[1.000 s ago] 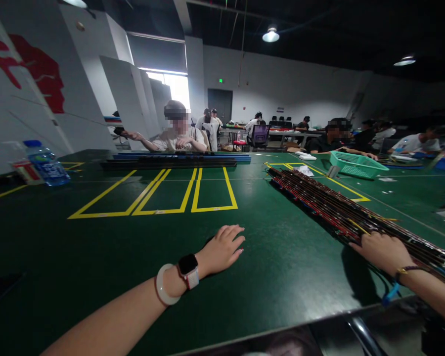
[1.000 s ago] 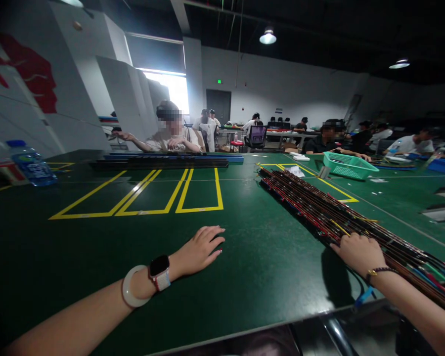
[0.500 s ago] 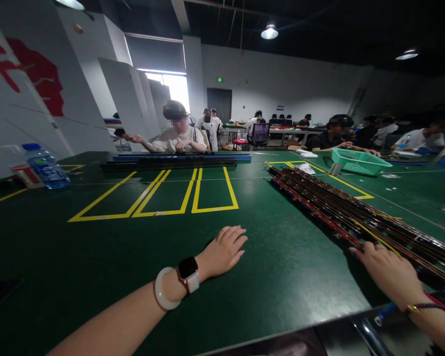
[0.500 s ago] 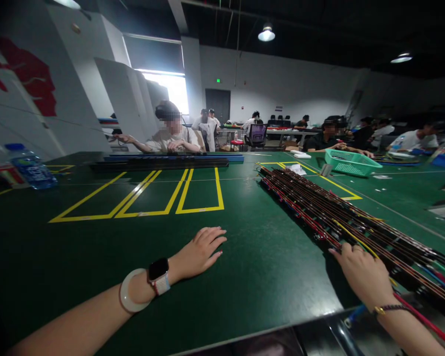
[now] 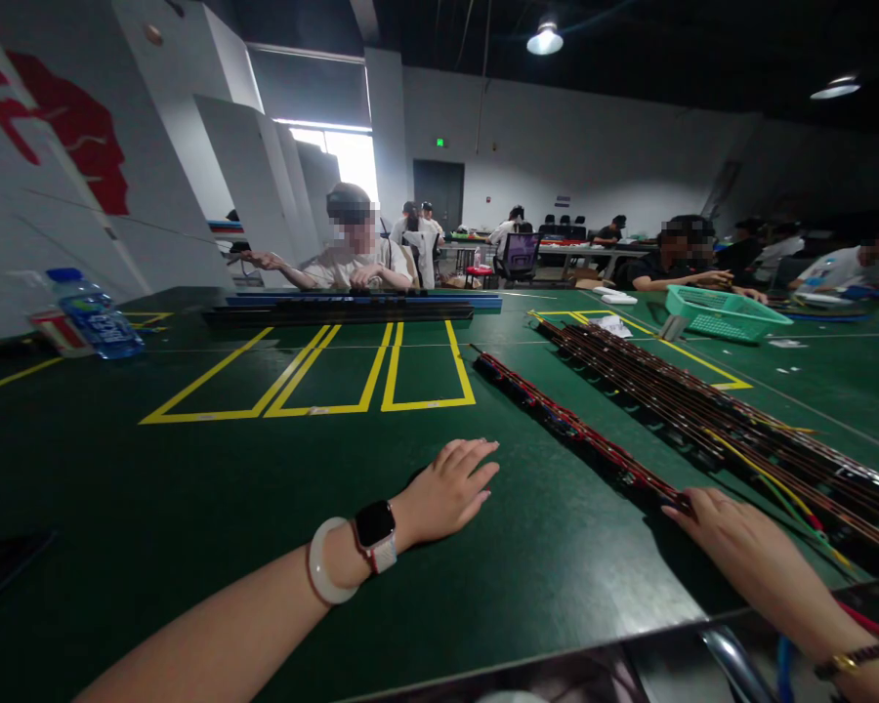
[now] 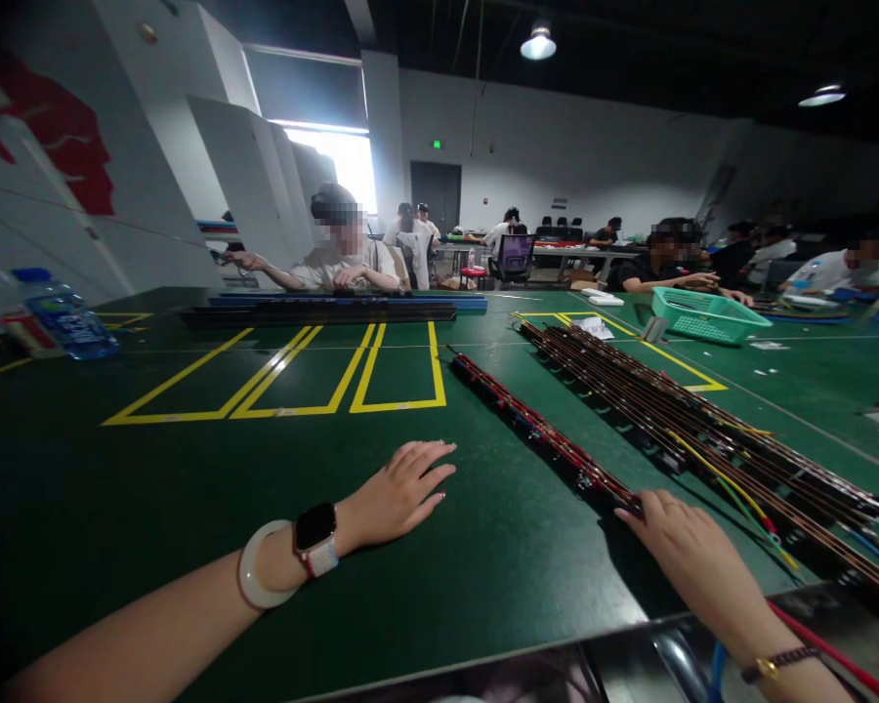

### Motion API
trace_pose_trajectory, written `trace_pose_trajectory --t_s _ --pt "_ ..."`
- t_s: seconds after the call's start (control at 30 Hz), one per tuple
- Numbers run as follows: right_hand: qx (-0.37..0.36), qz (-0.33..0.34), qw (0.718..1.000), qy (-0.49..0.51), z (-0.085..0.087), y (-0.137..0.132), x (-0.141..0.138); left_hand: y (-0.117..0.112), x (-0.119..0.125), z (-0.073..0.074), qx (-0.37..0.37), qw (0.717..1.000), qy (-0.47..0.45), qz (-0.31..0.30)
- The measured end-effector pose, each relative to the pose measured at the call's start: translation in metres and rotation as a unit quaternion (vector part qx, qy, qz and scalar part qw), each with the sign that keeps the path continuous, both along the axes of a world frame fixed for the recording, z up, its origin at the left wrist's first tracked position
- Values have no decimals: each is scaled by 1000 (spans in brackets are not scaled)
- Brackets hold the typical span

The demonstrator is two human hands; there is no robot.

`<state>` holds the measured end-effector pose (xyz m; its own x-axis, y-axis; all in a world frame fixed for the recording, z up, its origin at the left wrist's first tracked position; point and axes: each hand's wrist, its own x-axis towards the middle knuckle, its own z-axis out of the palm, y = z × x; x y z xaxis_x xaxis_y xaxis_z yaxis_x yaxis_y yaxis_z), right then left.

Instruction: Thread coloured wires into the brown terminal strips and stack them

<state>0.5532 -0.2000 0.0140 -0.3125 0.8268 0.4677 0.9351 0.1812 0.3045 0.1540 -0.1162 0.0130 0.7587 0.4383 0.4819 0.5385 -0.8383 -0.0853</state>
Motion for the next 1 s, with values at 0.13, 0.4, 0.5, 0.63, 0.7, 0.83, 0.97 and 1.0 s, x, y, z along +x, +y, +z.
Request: trace_pose_trajectory --t_s 0.13,0.4,0.5,0.63,0.7,0.83,0.97,1.0 --pt "-11 79 996 -42 8 12 -50 -4 1 1 37 999 -11 -8" --pt "-19 159 983 -91 36 42 -140 -11 0 0 133 988 -13 -78" --pt "-18 177 979 -97 53 53 -146 -11 -1 -2 140 987 -21 -76" --pt "-32 190 973 -123 78 79 -145 -10 -3 -2 139 986 -42 -82" --pt "-42 192 971 -136 84 94 -150 -10 -4 -2 137 985 -41 -94" --pt "-71 197 969 -132 78 124 -181 -12 -5 -1 149 982 -30 -115" --pt "-123 217 963 -107 60 147 -226 -14 -6 -3 163 979 -30 -115" --pt "-133 225 960 -99 55 152 -238 -13 -6 -3 163 979 -32 -114"
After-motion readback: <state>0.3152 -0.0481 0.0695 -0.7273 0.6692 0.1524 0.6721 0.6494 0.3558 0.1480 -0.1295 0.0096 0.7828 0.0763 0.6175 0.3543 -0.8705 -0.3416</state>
